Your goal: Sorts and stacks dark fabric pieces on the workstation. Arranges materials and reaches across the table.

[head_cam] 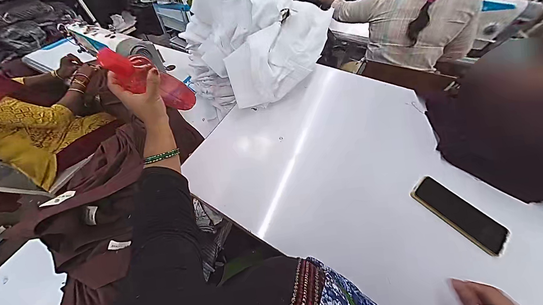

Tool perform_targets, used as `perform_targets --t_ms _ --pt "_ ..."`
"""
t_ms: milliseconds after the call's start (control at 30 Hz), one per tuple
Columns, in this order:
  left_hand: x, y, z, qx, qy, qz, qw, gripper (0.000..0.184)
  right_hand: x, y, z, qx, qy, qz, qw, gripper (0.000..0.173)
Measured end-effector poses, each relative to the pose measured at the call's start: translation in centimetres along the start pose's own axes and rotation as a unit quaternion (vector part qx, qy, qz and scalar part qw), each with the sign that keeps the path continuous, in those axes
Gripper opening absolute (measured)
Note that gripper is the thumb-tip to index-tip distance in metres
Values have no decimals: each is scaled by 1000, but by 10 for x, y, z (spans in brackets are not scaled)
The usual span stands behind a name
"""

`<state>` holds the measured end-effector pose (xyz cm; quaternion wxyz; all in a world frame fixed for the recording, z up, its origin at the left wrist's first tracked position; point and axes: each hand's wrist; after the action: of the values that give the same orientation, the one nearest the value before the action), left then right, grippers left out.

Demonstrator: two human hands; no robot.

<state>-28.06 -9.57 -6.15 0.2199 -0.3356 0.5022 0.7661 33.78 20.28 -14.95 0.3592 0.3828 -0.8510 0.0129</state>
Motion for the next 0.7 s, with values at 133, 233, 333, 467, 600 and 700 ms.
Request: perform_targets --t_ms 133,233,333,467,600,700 --pt "79 -13 31 -4 68 -65 996 97 49 14 91 95 85 -104 986 30" --pt "125 -29 45 100 181 -88 974 98 51 19 109 67 50 -94 992 32" --pt "156 -36 59 188 233 -100 949 98 49 27 109 28 50 -56 997 30" --pt "181 -29 75 186 233 -105 949 95 51 36 111 -2 17 -30 999 29" --pt "205 -16 88 175 266 -132 939 94 54 41 114 -10 -3 -25 1000 32" --pt "217 -8 95 166 285 -147 932 97 56 42 114 -13 -3 -30 999 35"
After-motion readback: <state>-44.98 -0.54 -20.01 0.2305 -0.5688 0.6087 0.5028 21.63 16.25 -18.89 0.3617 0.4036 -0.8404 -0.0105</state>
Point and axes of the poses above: each hand's wrist, its own y-axis towards the middle knuckle, its own z-axis out of the palm, x = y × z, and after that the axes turned 5 degrees about y, right-handed
